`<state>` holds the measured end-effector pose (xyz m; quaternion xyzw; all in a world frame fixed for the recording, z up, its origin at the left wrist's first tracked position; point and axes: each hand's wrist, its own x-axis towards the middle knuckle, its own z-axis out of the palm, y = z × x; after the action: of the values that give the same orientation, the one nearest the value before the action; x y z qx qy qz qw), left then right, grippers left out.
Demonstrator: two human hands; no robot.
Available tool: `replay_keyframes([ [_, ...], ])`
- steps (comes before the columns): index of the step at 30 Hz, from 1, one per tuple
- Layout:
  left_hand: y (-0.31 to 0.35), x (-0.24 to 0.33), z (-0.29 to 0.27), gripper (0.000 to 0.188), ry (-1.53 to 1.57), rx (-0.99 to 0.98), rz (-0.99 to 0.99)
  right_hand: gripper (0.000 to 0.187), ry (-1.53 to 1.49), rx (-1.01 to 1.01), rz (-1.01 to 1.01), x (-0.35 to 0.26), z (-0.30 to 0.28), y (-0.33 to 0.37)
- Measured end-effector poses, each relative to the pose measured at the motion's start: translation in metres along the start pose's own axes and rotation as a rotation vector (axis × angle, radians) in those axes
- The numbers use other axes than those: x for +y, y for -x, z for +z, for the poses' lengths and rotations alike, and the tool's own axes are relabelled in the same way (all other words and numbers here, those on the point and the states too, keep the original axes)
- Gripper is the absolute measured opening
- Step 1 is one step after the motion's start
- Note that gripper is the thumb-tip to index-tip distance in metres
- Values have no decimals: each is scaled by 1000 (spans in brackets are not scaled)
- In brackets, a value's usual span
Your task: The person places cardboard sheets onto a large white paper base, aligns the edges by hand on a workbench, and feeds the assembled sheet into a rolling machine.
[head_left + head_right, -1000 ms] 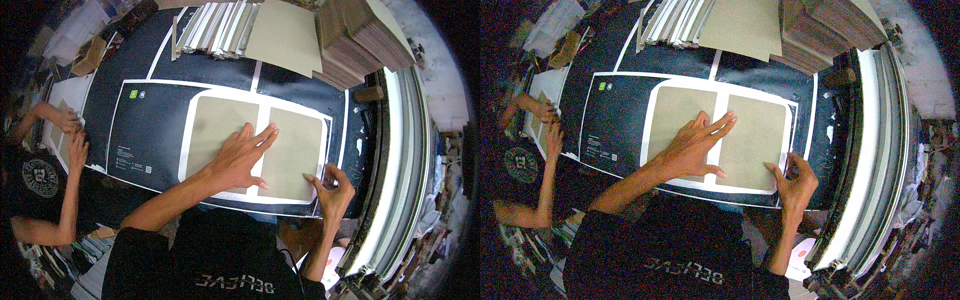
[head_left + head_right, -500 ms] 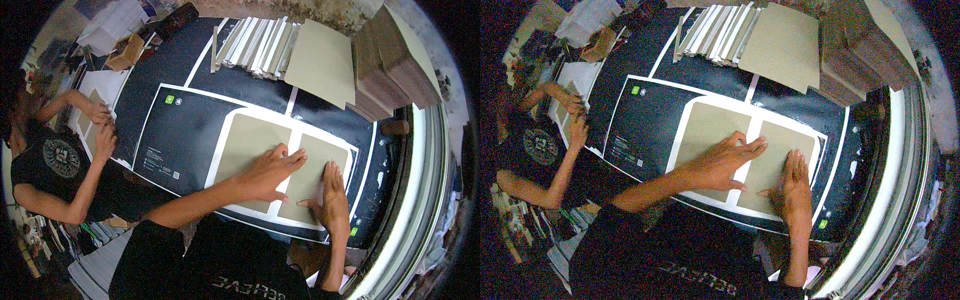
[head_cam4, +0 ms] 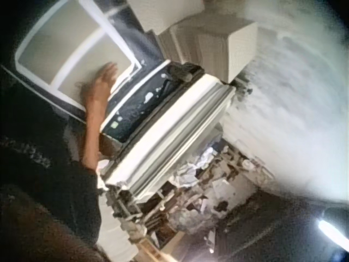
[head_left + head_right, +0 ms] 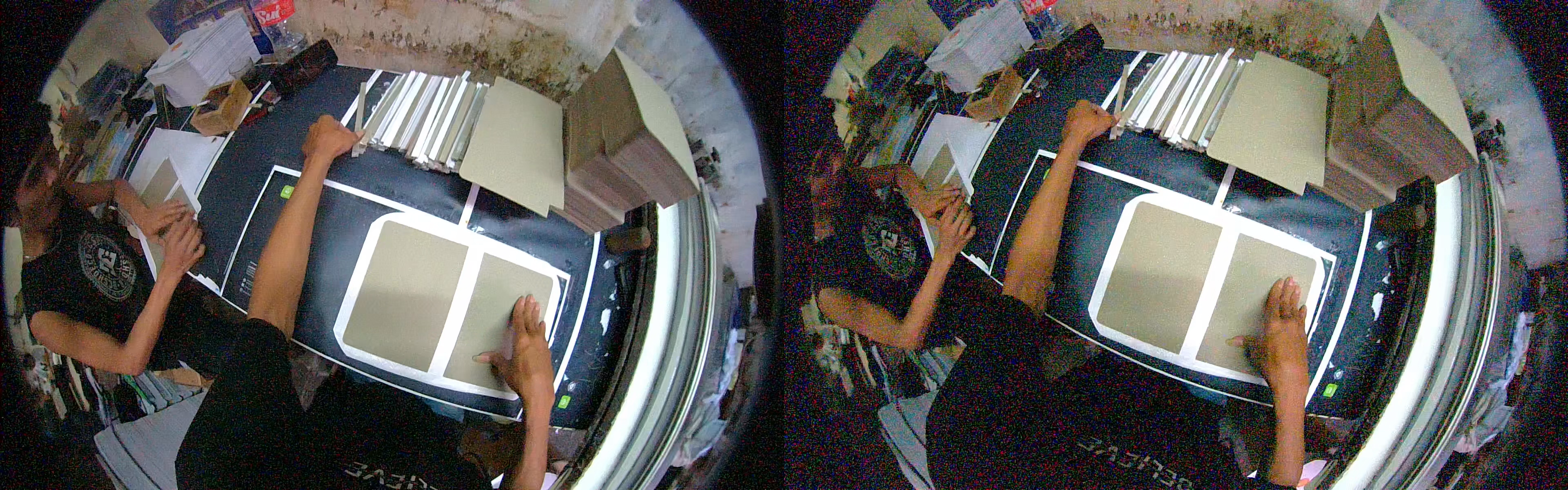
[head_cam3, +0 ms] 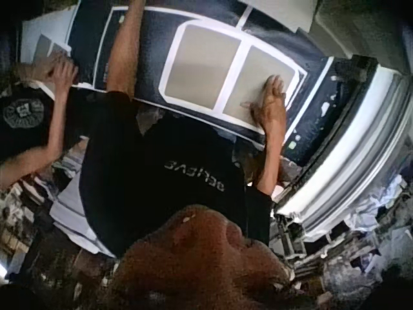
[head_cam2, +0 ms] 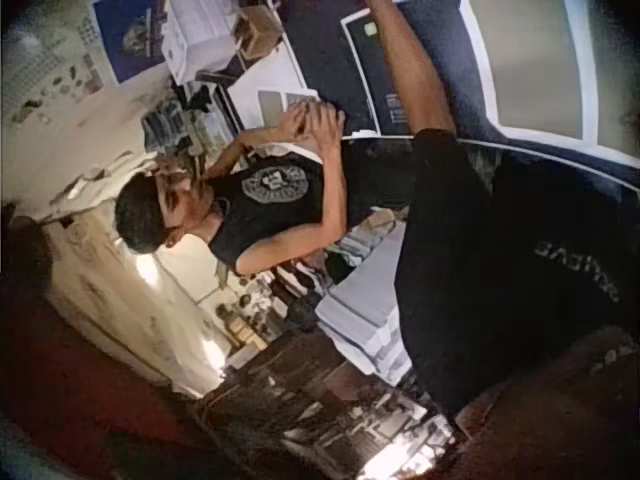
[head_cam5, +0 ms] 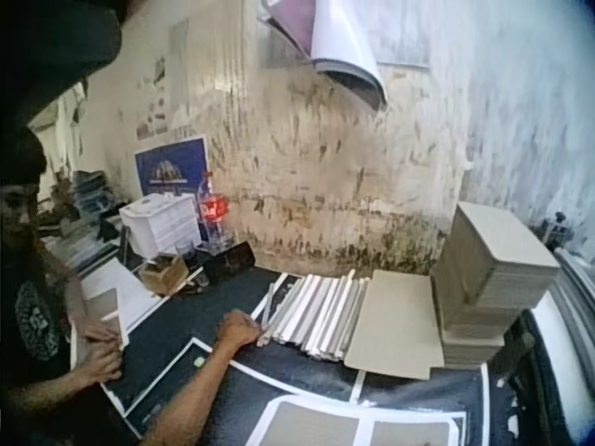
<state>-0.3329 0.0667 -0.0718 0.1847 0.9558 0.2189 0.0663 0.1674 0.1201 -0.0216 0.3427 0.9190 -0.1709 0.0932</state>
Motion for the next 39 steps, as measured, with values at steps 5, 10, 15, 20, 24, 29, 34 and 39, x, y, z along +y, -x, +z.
replay_keyframes([
  [5, 13, -18, -7, 36, 378, 52, 100, 121, 51, 9, -16, 2, -2, 0],
  [10, 153, -2, -42, 10, 914, -197, 225, 112, 40, 5, 49, -2, -5, 5],
  [15, 285, -4, -26, 27, 1204, -1083, 185, 84, -855, 87, -79, -48, -17, 21],
  [20, 314, 6, -19, 20, 1015, -1359, 312, 23, -1265, 89, 123, -52, 9, 22],
  [24, 195, -9, -19, 10, 536, 126, 626, 26, -1295, 173, 183, -46, -11, 39],
  [29, 8, -24, -8, 60, -133, 550, 608, 19, -1109, 253, 234, -21, 0, 48],
  [34, -75, -33, -10, 69, -429, 471, 577, 32, -1158, 281, 298, -21, 2, 58],
  [39, -91, -25, -5, 72, -446, 327, 480, 30, -1141, 241, 409, -25, 2, 60],
])
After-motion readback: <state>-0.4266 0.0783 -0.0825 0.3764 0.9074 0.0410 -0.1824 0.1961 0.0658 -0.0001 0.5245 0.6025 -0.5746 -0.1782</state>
